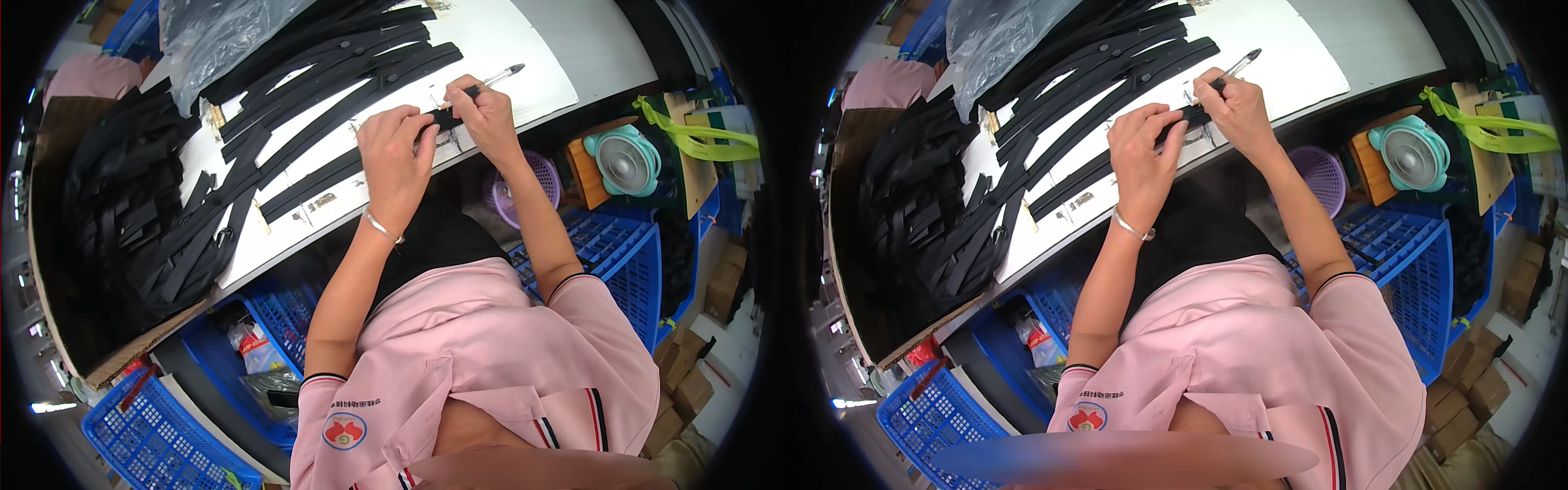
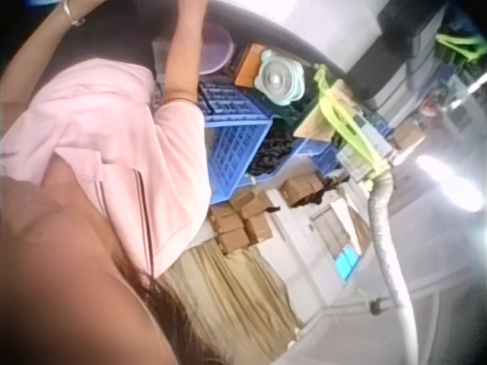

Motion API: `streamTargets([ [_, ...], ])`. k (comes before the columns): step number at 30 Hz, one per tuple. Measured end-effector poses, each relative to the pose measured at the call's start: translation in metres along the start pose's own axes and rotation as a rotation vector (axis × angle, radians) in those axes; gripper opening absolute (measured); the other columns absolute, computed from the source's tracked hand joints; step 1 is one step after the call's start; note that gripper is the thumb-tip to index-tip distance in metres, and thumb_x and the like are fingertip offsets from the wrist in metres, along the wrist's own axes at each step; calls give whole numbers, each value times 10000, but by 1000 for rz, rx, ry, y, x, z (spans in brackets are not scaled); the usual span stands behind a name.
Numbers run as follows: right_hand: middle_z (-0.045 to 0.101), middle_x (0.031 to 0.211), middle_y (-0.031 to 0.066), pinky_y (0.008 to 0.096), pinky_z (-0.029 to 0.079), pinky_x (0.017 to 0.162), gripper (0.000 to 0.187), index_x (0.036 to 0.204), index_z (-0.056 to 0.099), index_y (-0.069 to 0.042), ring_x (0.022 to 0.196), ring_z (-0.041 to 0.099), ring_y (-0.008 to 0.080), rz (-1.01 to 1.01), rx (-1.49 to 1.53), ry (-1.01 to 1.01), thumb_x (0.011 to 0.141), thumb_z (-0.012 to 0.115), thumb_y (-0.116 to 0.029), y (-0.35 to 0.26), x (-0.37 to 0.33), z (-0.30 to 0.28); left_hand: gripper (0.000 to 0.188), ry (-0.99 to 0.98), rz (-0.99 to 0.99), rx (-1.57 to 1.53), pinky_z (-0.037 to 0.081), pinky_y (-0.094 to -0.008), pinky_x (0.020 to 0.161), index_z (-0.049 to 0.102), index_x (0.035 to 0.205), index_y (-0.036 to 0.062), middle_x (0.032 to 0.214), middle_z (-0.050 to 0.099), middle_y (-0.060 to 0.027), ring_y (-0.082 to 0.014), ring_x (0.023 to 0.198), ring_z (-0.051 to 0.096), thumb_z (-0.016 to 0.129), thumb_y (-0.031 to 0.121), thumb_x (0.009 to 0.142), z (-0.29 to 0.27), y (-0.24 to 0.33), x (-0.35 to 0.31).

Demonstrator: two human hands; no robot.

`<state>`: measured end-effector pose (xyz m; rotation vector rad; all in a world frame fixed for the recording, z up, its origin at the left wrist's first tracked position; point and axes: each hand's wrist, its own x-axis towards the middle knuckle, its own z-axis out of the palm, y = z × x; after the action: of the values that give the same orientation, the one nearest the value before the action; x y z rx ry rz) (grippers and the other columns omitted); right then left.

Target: Inspecting and marking black zippers on a workbench using a pen.

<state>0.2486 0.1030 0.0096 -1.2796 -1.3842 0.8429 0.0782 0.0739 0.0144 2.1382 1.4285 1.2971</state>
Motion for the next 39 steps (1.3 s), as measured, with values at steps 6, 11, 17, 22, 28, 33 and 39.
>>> streamTargets([
  [6, 663, 725, 28, 277, 410, 522, 226, 850, 675, 45, 575, 527, 72, -90, -50, 11, 984, 645, -133, 7, 0, 1, 117, -27, -28, 51, 428, -388, 906, 763, 926, 86, 994, 715, -31, -250, 996, 622, 787, 113, 815, 19, 0, 3],
  [11, 622, 662, 38, 290, 413, 516, 216, 829, 674, 29, 545, 517, 91, -146, -134, 4, 977, 648, -126, 12, 1, 0, 116, -24, -25, 77, 421, -390, 917, 747, 907, 95, 1003, 712, -21, -247, 1003, 617, 784, 103, 797, 22, 1, 3],
  [17, 586, 630, 47, 292, 402, 505, 220, 803, 662, 26, 533, 489, 87, -145, -48, 42, 954, 662, -134, 8, -5, -1, 126, -16, -26, 87, 418, -387, 922, 740, 901, 101, 1006, 710, -18, -243, 1006, 617, 791, 91, 786, 22, 2, 1],
  [22, 555, 605, 44, 288, 395, 500, 203, 790, 652, 31, 536, 468, 77, -159, -95, -29, 934, 658, -112, 7, -5, -7, 126, 0, -13, 89, 417, -383, 922, 742, 900, 104, 1001, 711, -14, -238, 1009, 619, 792, 88, 786, 24, 1, 1],
  [28, 559, 589, 64, 295, 411, 506, 186, 796, 659, 27, 528, 501, 89, -197, -117, -54, 919, 662, -112, 7, -5, 0, 121, 13, -18, 83, 424, -387, 907, 744, 903, 100, 992, 715, -22, -246, 995, 620, 789, 90, 791, 22, -3, 1],
  [33, 668, 723, 49, 256, 453, 582, 165, 844, 677, 29, 634, 570, 75, -42, 104, -56, 961, 631, -78, 9, -7, -7, 165, 54, -11, -50, 465, -416, 925, 750, 981, 66, 1081, 708, -100, -302, 1004, 636, 786, 93, 823, 8, -6, -4],
  [39, 664, 792, 20, 222, 418, 599, 149, 1038, 704, -3, 659, 527, 50, -3, 141, -32, 1027, 645, -139, -7, -7, -3, 296, 211, -135, 287, 458, -408, 1007, 762, 1096, 103, 1199, 692, -103, -302, 1117, 622, 677, -26, 844, -79, -47, -30],
])
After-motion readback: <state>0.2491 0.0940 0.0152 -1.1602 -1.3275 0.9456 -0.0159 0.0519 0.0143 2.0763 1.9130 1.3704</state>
